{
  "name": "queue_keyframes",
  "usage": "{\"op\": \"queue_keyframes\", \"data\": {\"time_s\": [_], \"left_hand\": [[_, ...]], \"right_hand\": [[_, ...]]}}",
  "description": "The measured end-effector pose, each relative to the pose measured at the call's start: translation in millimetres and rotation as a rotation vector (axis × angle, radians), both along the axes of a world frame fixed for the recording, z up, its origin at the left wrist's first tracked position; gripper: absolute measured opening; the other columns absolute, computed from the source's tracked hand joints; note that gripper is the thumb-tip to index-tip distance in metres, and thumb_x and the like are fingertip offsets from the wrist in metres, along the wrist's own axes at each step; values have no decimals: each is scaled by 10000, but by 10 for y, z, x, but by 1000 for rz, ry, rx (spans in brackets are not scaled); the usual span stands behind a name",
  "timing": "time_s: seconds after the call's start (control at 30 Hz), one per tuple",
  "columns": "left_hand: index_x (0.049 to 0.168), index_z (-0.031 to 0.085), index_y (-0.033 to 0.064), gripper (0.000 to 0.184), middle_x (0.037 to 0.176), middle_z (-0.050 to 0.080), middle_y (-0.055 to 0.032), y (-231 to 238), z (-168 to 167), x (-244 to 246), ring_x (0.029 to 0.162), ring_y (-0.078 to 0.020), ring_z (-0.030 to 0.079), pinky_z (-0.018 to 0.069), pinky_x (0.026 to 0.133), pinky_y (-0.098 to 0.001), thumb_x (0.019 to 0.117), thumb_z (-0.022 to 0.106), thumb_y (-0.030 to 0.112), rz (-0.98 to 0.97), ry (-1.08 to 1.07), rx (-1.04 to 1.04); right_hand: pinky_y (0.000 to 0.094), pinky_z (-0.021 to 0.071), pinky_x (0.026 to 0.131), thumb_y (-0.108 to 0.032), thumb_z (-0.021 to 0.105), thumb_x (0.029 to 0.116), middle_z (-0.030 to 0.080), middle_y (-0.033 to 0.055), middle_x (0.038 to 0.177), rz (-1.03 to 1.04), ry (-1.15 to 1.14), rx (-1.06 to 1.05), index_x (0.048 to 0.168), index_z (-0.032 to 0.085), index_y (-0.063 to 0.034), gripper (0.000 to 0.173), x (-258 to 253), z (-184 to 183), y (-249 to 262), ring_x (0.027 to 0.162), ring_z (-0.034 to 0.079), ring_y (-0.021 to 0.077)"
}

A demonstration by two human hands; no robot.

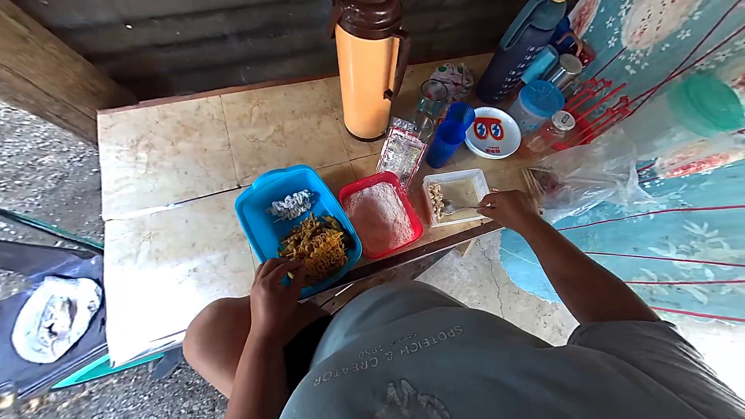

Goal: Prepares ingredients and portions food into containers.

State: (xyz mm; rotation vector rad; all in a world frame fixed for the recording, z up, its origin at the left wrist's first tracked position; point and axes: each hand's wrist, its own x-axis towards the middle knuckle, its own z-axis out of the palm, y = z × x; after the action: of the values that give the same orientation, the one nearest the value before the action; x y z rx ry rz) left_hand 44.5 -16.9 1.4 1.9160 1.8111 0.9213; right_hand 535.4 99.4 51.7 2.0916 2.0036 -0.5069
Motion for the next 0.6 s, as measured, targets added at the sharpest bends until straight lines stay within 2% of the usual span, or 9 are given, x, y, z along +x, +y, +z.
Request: {"op": "queue_keyframes", "data": {"time_s": [0.1,0.17,0.33,0.43,0.6], "left_hand": [[930,759,-9,186,1011,708,-181,4,20,10,994,-324,655,521,842,-472,923,648,140,3,7,-27],[939,760,-13,182,1017,707,-185,2,33,15,1001,-326,655,522,846,-473,926,647,130,2,6,-40],[944,758,-9,201,1006,705,-186,-14,20,-1,985,-323,654,520,837,-461,933,640,154,-2,14,-31],[934,757,-15,207,1009,705,-195,-28,27,-7,989,-333,657,522,842,-476,934,635,154,0,21,-33],[940,758,-11,206,1015,706,-201,-37,18,-17,996,-347,658,524,850,-482,933,635,154,9,23,-23]], "right_hand": [[679,499,910,-283,666,1021,753,165,1098,-8,76,131,1109,791,-137,212,76,-256,-158,1096,692,407],[676,507,898,-273,668,1022,753,162,1087,-38,98,164,1093,791,-129,202,59,-336,-239,1083,696,402],[695,491,882,-292,684,1015,759,164,1079,-186,212,147,1075,788,-125,206,75,-452,-335,1038,703,403],[710,466,885,-307,689,1012,760,170,1016,-278,290,103,1093,786,-122,223,49,-497,-338,988,697,408],[664,485,887,-267,704,1005,749,178,982,-343,447,76,1085,773,-71,222,130,-695,-364,946,694,369]]}}
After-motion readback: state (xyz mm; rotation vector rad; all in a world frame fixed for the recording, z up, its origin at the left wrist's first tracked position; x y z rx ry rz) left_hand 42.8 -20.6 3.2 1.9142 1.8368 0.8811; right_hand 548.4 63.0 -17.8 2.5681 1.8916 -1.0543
